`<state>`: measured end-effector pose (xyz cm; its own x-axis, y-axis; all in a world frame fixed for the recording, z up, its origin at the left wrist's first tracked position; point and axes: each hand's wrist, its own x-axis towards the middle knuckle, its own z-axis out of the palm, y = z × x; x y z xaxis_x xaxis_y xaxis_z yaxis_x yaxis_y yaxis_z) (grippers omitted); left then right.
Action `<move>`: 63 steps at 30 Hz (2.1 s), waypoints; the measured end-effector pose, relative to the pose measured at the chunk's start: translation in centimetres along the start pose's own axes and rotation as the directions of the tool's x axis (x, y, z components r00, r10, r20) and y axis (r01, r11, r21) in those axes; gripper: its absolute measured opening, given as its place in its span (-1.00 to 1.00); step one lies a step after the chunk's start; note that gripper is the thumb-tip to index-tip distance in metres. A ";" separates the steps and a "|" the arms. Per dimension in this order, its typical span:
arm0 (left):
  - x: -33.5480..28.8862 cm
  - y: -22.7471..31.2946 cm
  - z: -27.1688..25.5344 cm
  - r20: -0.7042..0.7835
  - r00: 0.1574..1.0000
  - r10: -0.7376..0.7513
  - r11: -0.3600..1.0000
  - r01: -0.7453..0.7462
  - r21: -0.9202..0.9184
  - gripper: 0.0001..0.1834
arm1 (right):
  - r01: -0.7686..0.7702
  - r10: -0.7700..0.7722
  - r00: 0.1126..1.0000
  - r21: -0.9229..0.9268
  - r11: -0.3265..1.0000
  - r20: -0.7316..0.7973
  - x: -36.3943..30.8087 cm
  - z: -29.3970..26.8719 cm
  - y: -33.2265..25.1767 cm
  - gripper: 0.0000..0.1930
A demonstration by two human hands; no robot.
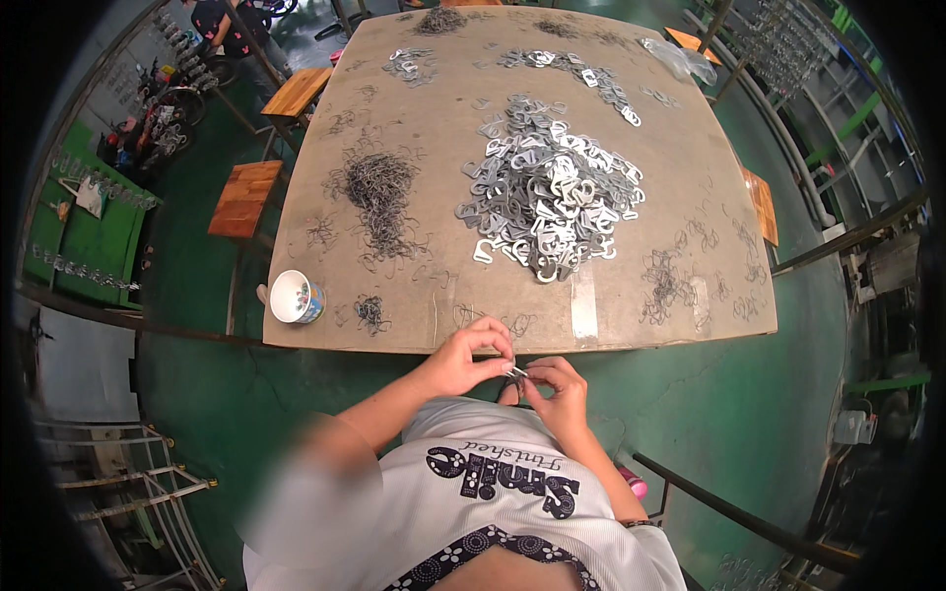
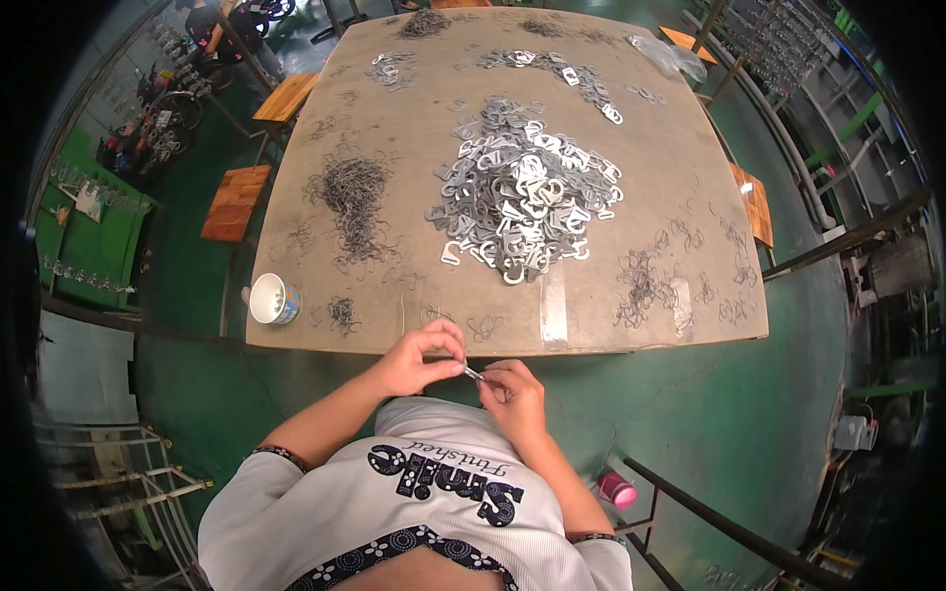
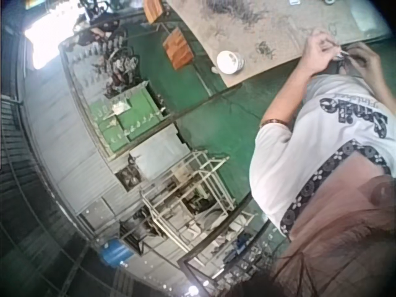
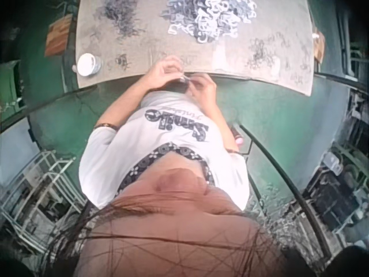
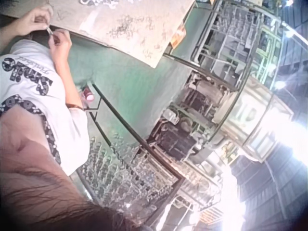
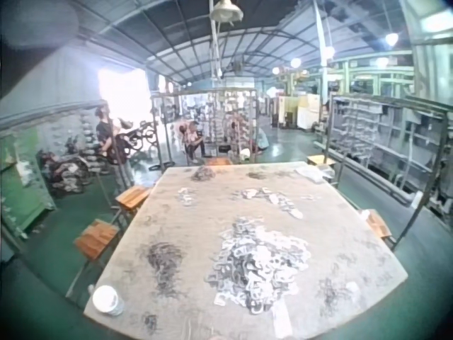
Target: The person picks up small metal hooks from a table, sorts them, and hangs them onto a metal wire rack.
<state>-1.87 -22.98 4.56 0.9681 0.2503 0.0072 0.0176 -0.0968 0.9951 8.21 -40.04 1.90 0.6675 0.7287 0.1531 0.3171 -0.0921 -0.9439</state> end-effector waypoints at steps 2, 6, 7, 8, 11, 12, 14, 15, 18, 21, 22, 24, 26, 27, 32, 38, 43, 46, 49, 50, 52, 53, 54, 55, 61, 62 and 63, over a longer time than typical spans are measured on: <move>-0.3 -0.4 0.9 -0.022 0.999 0.038 0.999 -0.038 -0.009 -0.90 | 0.004 -0.004 1.000 -0.005 1.000 0.000 0.1 0.0 -0.2 -0.88; -0.3 -1.6 1.5 -0.008 1.000 0.000 0.997 -0.001 -0.078 -0.91 | 0.006 -0.006 1.000 -0.004 1.000 0.017 0.3 0.1 0.0 -0.88; -0.3 -1.7 1.5 -0.007 1.000 -0.015 0.996 0.015 -0.091 -0.91 | 0.005 -0.005 1.000 -0.004 1.000 0.016 0.4 0.1 0.0 -0.88; -0.2 -1.8 1.6 -0.006 1.000 -0.031 0.994 0.030 -0.103 -0.92 | 0.000 0.000 1.000 -0.001 1.000 0.018 0.5 0.0 -0.1 -0.88; 0.1 -2.0 1.7 0.039 0.999 0.026 0.998 -0.023 -0.055 -0.93 | -0.009 0.009 1.000 -0.004 1.000 0.024 0.5 0.0 -0.2 -0.87; 0.1 -2.1 1.8 0.040 0.999 0.028 0.998 -0.025 -0.054 -0.93 | -0.009 0.009 1.000 -0.011 1.000 0.029 0.6 -0.1 -0.2 -0.87; 0.0 -2.3 2.1 0.034 0.996 -0.085 0.977 0.090 -0.193 -0.93 | -0.018 0.018 0.999 0.006 1.000 0.038 0.6 0.0 -0.5 -0.87; 0.0 -2.2 2.2 0.037 0.996 -0.081 0.978 0.087 -0.192 -0.93 | -0.030 0.029 0.998 0.021 0.999 0.048 0.7 -0.1 -0.5 -0.88; -0.4 -1.5 2.2 0.015 0.999 -0.046 0.993 0.047 -0.112 -0.93 | 0.045 -0.056 0.990 0.092 0.995 0.129 1.5 -1.3 -0.2 -0.90; -0.7 -1.1 2.5 0.018 0.998 0.057 0.998 -0.057 -0.017 -0.92 | 0.108 -0.109 0.992 0.028 0.994 0.056 3.8 -2.8 3.8 -0.93; -0.8 -0.9 2.6 0.016 0.998 0.059 0.998 -0.059 -0.014 -0.92 | -0.048 0.047 0.998 -0.028 0.998 -0.040 5.0 -2.8 3.5 -0.91; -0.8 -0.6 2.7 0.062 0.992 0.114 0.978 -0.123 0.167 -0.90 | -0.064 0.023 0.983 -0.227 0.972 -0.180 8.2 -2.6 5.4 -0.83; -0.7 -0.3 3.0 0.090 0.989 0.118 0.975 -0.133 0.179 -0.89 | -0.068 -0.012 0.971 -0.324 0.944 -0.240 10.8 -2.4 7.5 -0.81; -0.6 -0.1 3.1 0.101 0.988 0.114 0.971 -0.132 0.198 -0.89 | -0.082 -0.024 0.962 -0.372 0.925 -0.270 12.0 -2.1 8.5 -0.82; -0.6 -0.1 3.2 0.113 0.983 0.141 0.960 -0.164 0.228 -0.87 | -0.153 0.062 0.971 -0.404 0.902 -0.230 13.7 -1.8 9.3 -0.86; -0.8 -0.4 3.5 0.084 0.987 0.135 0.967 -0.150 0.205 -0.89 | -0.183 0.149 0.926 -0.067 0.981 -0.347 10.4 -2.1 10.9 -0.85; 0.0 -0.6 3.5 0.102 0.983 0.153 0.966 -0.170 0.196 -0.91 | -0.183 0.212 0.905 0.112 0.977 -0.368 9.5 -2.7 9.2 -0.87; 0.3 -0.3 3.8 0.105 0.977 0.185 0.954 -0.204 0.218 -0.92 | -0.227 0.300 0.885 0.231 0.946 -0.357 9.0 -3.3 9.0 -0.87; 0.9 -0.2 3.9 0.131 0.981 0.142 0.966 -0.166 0.198 -0.89 | -0.252 0.337 0.872 0.266 0.931 -0.354 8.6 -3.9 9.1 -0.88; 1.0 -0.2 4.0 0.133 0.981 0.143 0.966 -0.167 0.197 -0.89 | -0.264 0.375 0.872 0.341 0.902 -0.315 8.3 -4.2 8.7 -0.88; 1.1 -0.3 4.2 0.077 0.983 0.165 0.955 -0.179 0.239 -0.92 | -0.281 0.409 0.873 0.413 0.866 -0.265 7.7 -4.3 7.4 -0.88; 1.2 -0.3 4.4 0.074 0.984 0.162 0.955 -0.175 0.239 -0.92 | -0.293 0.402 0.905 0.475 0.829 -0.142 7.2 -4.4 6.3 -0.88; 1.5 -0.2 4.5 0.018 0.982 0.190 0.954 -0.189 0.234 -0.92 | -0.313 0.383 0.924 0.531 0.788 -0.023 6.6 -4.5 5.1 -0.87; 1.6 -0.1 4.7 -0.039 0.976 0.215 0.952 -0.201 0.230 -0.93 | -0.317 0.385 0.923 0.530 0.787 -0.019 6.0 -4.5 3.9 -0.87; 1.7 -0.6 4.6 -0.128 0.958 0.255 0.916 -0.198 0.350 -0.91 | -0.300 0.359 0.933 0.485 0.821 -0.030 3.4 -3.4 -0.7 -0.88; 1.6 -0.6 4.7 -0.136 0.958 0.253 0.914 -0.191 0.357 -0.91 | -0.301 0.355 0.934 0.489 0.819 -0.020 3.1 -3.3 -0.9 -0.88; 1.6 -0.6 4.7 -0.124 0.963 0.239 0.915 -0.180 0.360 -0.92 | -0.302 0.370 0.928 0.481 0.823 -0.051 2.8 -3.1 -0.9 -0.89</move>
<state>0.86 -27.06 3.54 0.9059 0.3372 0.2564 -0.0685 -0.4808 0.8742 11.88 -40.04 4.13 0.7707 0.6076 -0.1919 -0.2642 0.0307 -0.9640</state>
